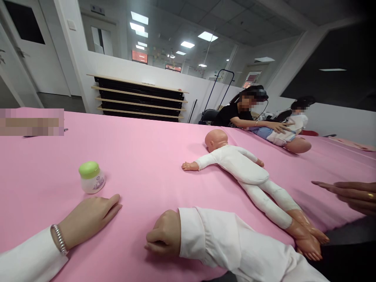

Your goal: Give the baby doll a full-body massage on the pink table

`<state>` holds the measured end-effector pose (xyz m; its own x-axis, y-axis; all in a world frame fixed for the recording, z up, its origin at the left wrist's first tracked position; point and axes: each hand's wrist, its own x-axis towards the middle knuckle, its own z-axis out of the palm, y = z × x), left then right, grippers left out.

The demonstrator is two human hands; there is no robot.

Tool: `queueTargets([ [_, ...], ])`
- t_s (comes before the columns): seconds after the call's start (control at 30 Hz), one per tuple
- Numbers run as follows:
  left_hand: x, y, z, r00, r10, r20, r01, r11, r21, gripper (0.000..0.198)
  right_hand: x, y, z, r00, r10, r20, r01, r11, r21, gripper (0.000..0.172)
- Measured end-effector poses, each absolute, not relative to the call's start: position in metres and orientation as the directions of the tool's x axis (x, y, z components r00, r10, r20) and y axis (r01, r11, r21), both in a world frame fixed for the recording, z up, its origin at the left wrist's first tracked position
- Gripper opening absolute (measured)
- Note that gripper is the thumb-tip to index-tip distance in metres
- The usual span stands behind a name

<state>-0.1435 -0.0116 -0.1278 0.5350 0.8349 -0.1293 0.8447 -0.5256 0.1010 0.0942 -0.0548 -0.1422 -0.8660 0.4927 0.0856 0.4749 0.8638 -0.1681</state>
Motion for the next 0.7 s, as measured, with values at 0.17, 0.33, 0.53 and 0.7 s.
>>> queueTargets([
  [0.17, -0.1440, -0.0100, -0.1276, 0.533, 0.835, -0.141, 0.846, -0.523, 0.102, 0.036, 0.0937, -0.0551, -0.1423, -0.865, 0.494, 0.086, 0.473, 0.861, -0.187, 0.038],
  [0.33, -0.1425, -0.0096, -0.1270, 0.537, 0.833, -0.133, 0.843, -0.525, 0.121, 0.037, 0.0947, -0.0561, -0.1394, -0.861, 0.503, 0.077, 0.481, 0.854, -0.198, 0.039],
  [0.53, -0.1412, -0.0113, -0.1284, 0.523, 0.847, -0.095, 0.850, -0.511, 0.127, 0.038, 0.0975, -0.0564, -0.1389, -0.858, 0.510, 0.061, 0.490, 0.848, -0.202, 0.039],
  [0.7, -0.1410, -0.0111, -0.1297, 0.516, 0.854, -0.069, 0.852, -0.502, 0.148, 0.038, 0.0998, -0.0566, -0.1459, -0.857, 0.507, 0.090, 0.483, 0.853, -0.200, 0.039],
])
